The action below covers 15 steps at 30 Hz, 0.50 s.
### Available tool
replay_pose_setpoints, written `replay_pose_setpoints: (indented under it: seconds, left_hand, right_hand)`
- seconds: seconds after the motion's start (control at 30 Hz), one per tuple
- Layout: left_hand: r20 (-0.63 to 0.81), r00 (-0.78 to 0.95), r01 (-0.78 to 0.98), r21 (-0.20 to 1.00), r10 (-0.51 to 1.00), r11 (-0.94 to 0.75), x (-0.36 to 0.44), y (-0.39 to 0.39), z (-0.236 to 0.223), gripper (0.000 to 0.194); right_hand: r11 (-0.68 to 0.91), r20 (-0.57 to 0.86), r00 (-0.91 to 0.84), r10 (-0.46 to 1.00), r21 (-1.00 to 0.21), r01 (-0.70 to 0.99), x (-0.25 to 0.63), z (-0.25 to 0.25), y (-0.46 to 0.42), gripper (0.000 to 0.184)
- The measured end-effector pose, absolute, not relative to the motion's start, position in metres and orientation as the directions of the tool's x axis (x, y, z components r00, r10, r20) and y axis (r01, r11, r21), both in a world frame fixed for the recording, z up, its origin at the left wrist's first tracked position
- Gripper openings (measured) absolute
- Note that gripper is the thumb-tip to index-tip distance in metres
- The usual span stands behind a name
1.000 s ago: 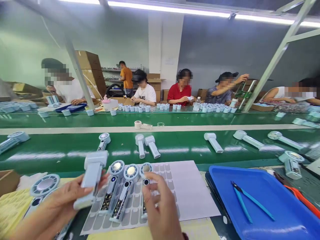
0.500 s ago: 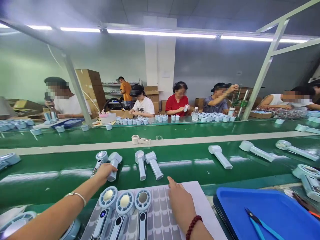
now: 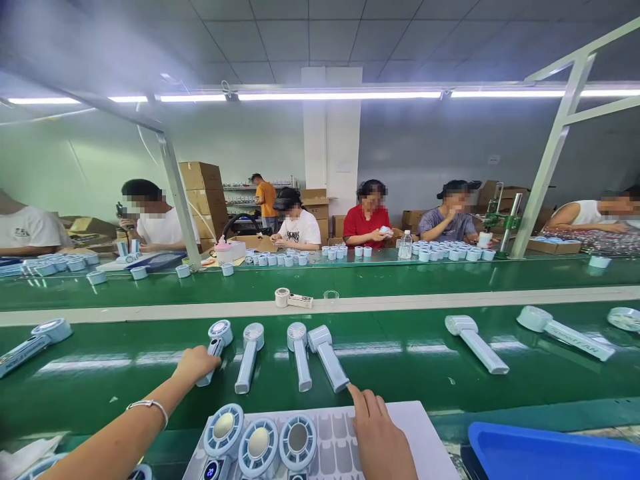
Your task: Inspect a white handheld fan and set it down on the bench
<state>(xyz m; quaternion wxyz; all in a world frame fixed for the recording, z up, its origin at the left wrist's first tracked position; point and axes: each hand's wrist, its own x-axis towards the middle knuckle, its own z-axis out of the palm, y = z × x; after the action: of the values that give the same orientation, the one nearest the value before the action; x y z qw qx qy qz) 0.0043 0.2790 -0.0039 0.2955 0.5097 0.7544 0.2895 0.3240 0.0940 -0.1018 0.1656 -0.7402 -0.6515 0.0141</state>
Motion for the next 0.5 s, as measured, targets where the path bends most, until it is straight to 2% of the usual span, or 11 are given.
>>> replay_pose_setpoints:
  seconds: [0.13, 0.27, 0.33, 0.4, 0.5]
  left_hand:
    - [-0.264, -0.251, 0.348, 0.873, 0.931, 0.341, 0.004, 0.263, 0.01, 0.024]
    - [-0.211, -0.132, -0.003, 0.977, 0.969, 0.212, 0.001, 0.22, 0.035, 0.008]
    - [-0.171, -0.076, -0.145, 0.977, 0.982, 0.159, -0.007, 0.187, 0.042, 0.011]
    - [-0.182, -0.015, -0.261, 0.95, 0.983, 0.172, -0.016, 0.148, 0.043, 0.026]
    - [-0.369, 0.003, -0.457, 0.826, 0.929, 0.33, -0.028, 0.089, 0.034, 0.038]
  right_hand:
    - [-0.123, 0.228, 0.205, 0.952, -0.328, 0.937, 0.327, -0.107, 0.093, 0.052]
    - [-0.112, 0.231, 0.253, 0.939, -0.492, 0.863, 0.324, -0.098, 0.091, 0.052]
    - [-0.097, 0.236, 0.289, 0.928, -0.595, 0.798, 0.324, -0.092, 0.09, 0.049]
    - [-0.077, 0.239, 0.335, 0.911, -0.702, 0.708, 0.327, -0.086, 0.088, 0.041]
    - [-0.039, 0.232, 0.422, 0.876, -0.839, 0.542, 0.326, -0.074, 0.081, 0.034]
